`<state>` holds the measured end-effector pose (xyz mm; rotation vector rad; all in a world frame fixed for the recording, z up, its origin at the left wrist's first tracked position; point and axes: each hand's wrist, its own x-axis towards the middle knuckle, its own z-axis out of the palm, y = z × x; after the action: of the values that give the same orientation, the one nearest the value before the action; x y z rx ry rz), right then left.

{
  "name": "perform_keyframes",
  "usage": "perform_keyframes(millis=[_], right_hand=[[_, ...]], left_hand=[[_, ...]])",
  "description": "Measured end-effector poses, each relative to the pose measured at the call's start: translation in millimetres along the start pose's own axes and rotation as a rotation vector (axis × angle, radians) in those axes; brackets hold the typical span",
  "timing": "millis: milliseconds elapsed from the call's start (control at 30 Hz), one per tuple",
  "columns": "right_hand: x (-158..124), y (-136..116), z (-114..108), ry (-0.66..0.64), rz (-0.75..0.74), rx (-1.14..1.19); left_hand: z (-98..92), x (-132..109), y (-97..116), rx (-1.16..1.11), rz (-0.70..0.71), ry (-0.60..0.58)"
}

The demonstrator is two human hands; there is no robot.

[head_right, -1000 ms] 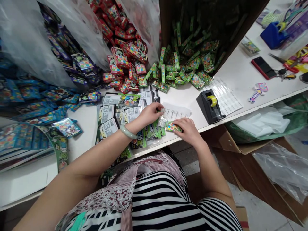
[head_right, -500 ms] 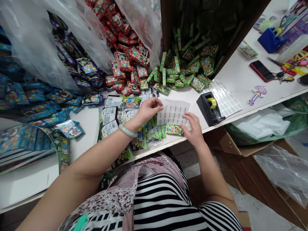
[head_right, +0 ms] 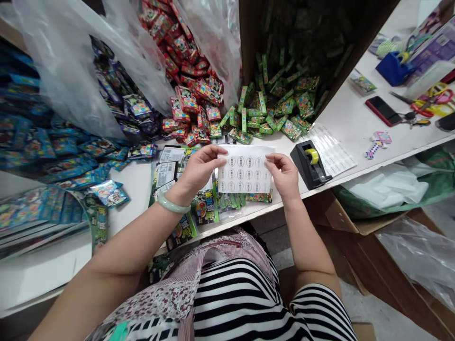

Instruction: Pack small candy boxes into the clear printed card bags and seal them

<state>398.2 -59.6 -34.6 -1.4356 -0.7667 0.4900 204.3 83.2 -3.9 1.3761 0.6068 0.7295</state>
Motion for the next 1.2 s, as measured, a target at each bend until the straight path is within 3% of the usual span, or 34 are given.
perform_keyframes(millis=[333, 500, 733, 833, 933, 1033, 1200], right_hand=[[-19.7, -27.1, 9.5, -0.031, -0.049, -0.212], [-24.6, -26.7, 14.6, -0.014, -0.109, -0.282], [-27.1, -33.6, 12.3, -0.065, -0.284, -0.458], [-27.1, -37.5, 15.3, -0.079, -0.251, -0.361], [-29.5, -40.0, 22.8, -0.194, -0.025, -0.083], [-34.4, -43.0, 31.7, -0.232, 0.181, 0.095], [-39.8, -49.3, 41.1, -0.135, 0.114, 0.119]], left_hand=[[-9.6, -22.0, -0.1, 0.125, -0.01, 0.01], [-10.3, -28.5, -0.1, 0.25, 0.076, 0.091], [-20.2, -40.4, 10.9, 0.637, 0.309, 0.135], [-24.4, -42.3, 12.8, 0.477, 0.217, 0.065], [-21.7, -45.6, 11.6, 0.139, 0.032, -0.026], [-14.7, -50.6, 12.1, -0.061, -0.079, -0.003], [-7.7, -54.1, 17.3, -0.066, -0.047, 0.094]])
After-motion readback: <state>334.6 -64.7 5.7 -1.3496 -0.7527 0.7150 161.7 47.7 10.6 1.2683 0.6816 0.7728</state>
